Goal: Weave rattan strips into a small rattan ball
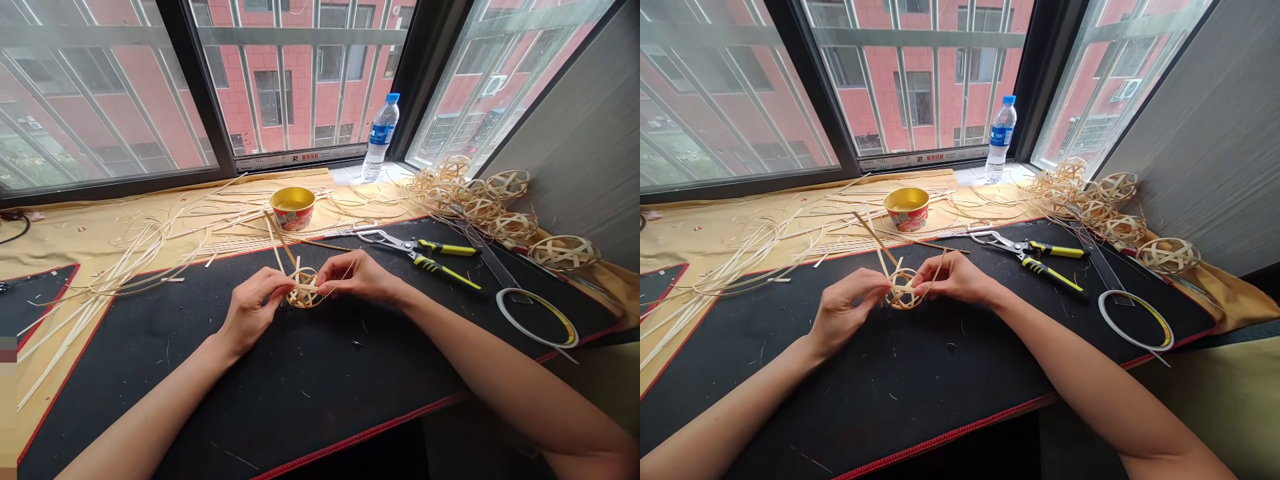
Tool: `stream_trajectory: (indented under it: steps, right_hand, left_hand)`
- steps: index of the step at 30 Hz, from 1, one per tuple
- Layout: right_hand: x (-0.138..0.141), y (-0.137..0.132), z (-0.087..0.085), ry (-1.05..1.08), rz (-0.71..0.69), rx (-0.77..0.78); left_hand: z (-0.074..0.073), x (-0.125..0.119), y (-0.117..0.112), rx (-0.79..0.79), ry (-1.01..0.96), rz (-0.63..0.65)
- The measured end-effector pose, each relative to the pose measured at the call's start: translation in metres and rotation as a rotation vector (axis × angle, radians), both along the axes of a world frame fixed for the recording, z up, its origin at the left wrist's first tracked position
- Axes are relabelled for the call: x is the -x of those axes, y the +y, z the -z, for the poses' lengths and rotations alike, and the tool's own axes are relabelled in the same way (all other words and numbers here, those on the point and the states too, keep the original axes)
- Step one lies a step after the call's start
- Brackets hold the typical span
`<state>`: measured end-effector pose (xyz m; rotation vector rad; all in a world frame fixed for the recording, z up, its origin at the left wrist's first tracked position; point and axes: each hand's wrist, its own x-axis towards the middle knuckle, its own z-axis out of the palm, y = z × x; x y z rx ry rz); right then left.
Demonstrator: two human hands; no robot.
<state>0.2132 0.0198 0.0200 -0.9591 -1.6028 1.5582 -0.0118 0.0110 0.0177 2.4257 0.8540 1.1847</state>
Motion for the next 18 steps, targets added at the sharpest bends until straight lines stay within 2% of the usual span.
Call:
stream_trajectory:
  steps: [7,13,18]
  right_hand:
    - [-0.0022,0.0006,0.0016,-0.023,-0.037,-0.047]
    - [0.0017,0.0026,0.0024,0.057,-0.019,0.063]
    - [0.0041,0.0025,0.0025,0.072,0.009,0.093]
  left_hand:
    - [-0.0023,0.0006,0.0022,0.102,-0.007,0.030]
    - [-0.0018,0.0004,0.0022,0.235,-0.050,-0.010]
    - [-0.0018,-0.0018,0.0023,0.371,-0.128,0.021]
